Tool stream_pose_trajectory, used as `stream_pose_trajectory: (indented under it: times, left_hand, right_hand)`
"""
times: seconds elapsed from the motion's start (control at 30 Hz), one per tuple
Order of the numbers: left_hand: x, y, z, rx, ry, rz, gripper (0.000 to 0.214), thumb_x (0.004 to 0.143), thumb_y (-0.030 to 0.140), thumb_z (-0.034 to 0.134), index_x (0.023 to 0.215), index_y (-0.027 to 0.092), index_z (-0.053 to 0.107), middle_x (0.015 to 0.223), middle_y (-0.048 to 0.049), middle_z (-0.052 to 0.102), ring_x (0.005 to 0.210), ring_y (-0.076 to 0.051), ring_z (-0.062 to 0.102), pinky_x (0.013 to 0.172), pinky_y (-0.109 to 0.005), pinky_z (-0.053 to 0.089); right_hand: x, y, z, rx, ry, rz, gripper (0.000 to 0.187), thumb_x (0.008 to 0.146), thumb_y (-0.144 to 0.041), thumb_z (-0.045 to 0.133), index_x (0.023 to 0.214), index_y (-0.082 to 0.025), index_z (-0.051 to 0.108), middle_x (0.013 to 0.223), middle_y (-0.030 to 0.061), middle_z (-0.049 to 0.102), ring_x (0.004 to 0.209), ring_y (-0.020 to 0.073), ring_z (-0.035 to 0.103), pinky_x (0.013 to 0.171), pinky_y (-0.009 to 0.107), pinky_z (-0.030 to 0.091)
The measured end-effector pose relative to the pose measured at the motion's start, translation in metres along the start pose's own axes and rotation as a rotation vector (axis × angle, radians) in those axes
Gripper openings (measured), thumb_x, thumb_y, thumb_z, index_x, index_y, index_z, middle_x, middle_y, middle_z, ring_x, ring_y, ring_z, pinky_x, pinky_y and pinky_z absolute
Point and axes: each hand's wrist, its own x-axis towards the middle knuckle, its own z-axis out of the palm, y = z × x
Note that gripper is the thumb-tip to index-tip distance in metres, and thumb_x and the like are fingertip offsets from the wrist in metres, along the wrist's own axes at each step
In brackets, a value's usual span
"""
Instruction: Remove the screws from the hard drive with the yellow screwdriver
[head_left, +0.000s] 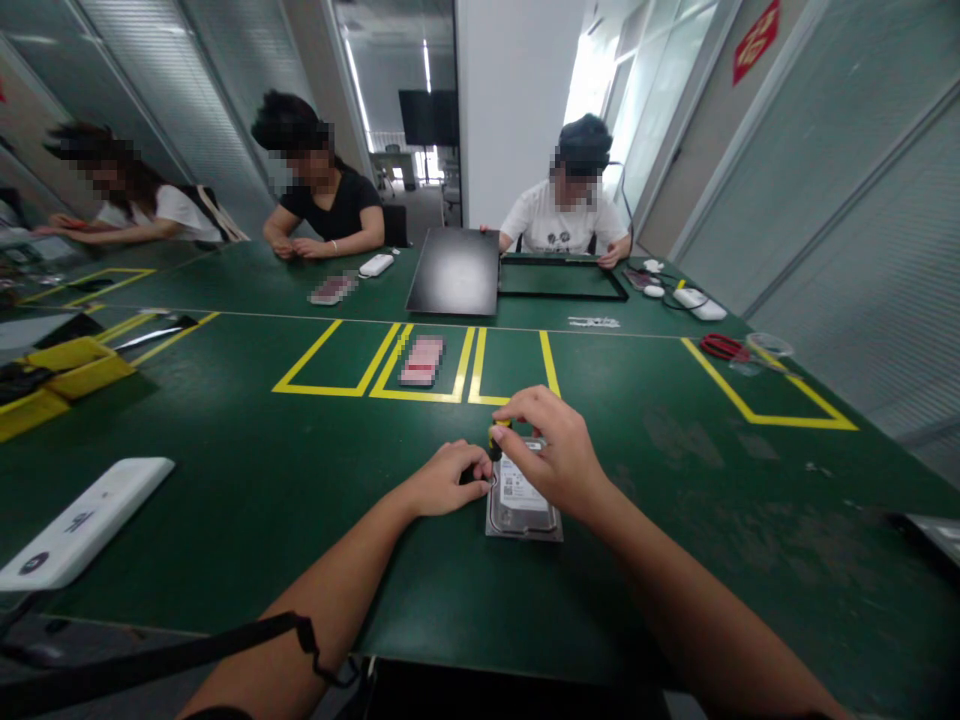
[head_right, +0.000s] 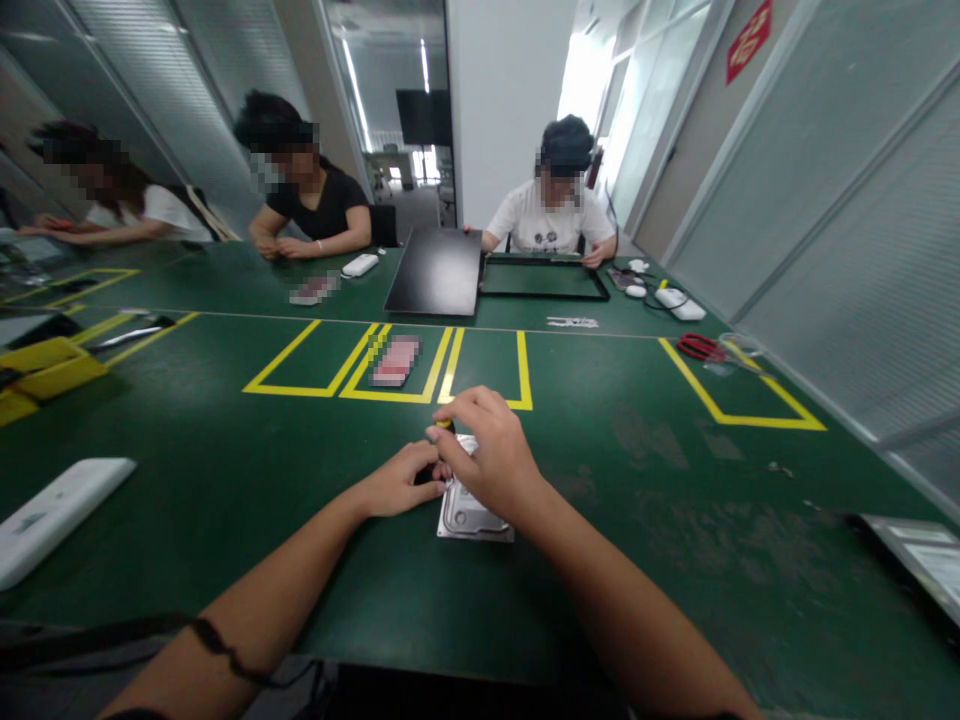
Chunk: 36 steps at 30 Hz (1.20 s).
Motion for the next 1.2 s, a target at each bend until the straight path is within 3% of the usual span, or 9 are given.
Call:
stream_pose_trajectory:
  times: [1.2]
  left_hand:
    - [-0.0001,0.0008,-0.0015,0.014,-0.011,-0.004,0.012,0.086,0.029,0.065,0.091,0.02,0.059,0.084,0.0016,0.06,0.084,-0.019,0.053,0.082,-0.031,0.037]
  right_hand:
    - [-0.0012,0.0014,-0.0005,-0.033,-0.006,-0.017,0.01,0.088,-0.016,0.057,0.095,-0.019,0.063,0.093,0.0037,0.068,0.086,0.0173,0.059,0.079,0.033,0.045]
